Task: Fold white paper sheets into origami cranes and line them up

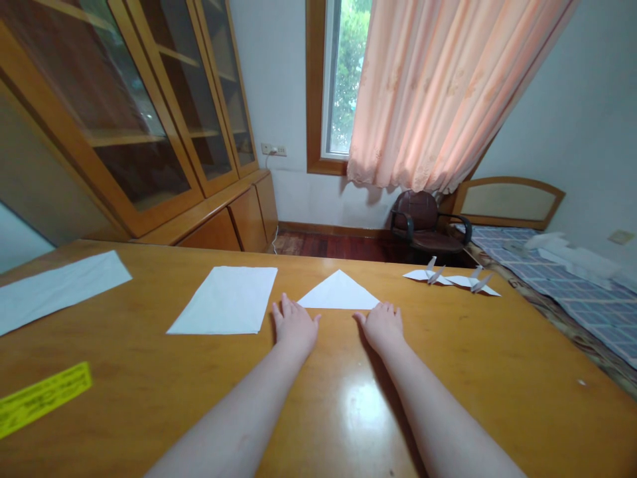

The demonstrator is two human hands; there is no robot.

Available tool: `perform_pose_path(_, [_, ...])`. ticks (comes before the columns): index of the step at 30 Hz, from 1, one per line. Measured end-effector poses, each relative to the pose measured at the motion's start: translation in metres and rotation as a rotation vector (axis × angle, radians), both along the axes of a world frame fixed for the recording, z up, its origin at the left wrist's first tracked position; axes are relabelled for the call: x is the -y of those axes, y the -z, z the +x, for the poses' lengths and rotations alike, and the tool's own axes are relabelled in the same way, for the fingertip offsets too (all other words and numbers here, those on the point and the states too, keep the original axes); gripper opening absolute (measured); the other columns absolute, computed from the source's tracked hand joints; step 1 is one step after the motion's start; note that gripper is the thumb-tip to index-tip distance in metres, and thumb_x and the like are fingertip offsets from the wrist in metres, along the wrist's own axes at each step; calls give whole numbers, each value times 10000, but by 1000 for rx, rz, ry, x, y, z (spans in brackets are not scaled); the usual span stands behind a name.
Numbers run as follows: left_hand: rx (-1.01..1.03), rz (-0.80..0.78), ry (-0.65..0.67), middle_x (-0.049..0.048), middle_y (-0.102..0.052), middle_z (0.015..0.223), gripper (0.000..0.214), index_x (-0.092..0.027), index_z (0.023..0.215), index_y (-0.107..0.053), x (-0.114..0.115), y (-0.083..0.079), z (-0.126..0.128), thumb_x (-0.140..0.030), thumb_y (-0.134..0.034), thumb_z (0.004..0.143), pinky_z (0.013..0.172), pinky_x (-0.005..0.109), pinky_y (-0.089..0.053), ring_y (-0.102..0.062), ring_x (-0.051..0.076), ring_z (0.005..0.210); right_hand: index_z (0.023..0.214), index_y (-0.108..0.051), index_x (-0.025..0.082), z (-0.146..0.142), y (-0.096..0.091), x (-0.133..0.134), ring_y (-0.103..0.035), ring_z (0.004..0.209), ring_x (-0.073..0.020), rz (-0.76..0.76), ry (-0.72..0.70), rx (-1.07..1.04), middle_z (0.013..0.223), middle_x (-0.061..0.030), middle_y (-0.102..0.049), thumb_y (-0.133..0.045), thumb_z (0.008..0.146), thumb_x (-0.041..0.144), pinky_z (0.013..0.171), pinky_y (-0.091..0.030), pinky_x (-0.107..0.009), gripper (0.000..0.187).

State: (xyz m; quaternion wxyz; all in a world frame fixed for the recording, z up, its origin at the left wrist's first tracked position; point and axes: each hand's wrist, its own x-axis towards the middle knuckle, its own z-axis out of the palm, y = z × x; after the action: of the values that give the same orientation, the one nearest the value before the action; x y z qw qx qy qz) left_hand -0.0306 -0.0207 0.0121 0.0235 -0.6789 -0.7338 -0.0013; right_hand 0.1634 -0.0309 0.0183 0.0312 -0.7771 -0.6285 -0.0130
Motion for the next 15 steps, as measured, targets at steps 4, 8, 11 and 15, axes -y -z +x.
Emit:
perform_pose_path(4, [150,56,39,233,-376,1388,701,-25,1368,-316,-12,4,-7,-491,-366,846,1065,536,-155,-276,325,1321,975,-652,25,6,-6,-4,-562,970,-329,-8,18,-43,1003,-258,-626,-371,861,521,813,-377,-408,581])
perform_pose_path(8, [265,82,111,198,-506,1284,640,-81,1361,-318,-22,4,-13,-451,-410,846,1038,460,-249,-422,282,1224,904,-663,77,13,-5,-7,-564,936,-316,11,43,-54,944,-220,-645,-412,855,464,805,-364,-407,464])
perform_pose_path(11, [303,64,151,163,-547,1237,591,-117,1338,-356,-25,2,-14,-399,-471,831,1006,391,-295,-476,256,1162,961,-637,107,16,1,-10,-500,1049,-309,101,8,-52,1039,-191,-624,-478,832,410,915,-299,-411,366])
perform_pose_path(15, [343,69,166,138,-553,1234,587,-139,1331,-371,-24,-2,-13,-333,-532,801,982,354,-319,-477,250,1157,1059,-582,164,17,9,-14,-475,1080,-258,112,-76,-149,1142,-123,-587,-484,833,334,945,-283,-362,299])
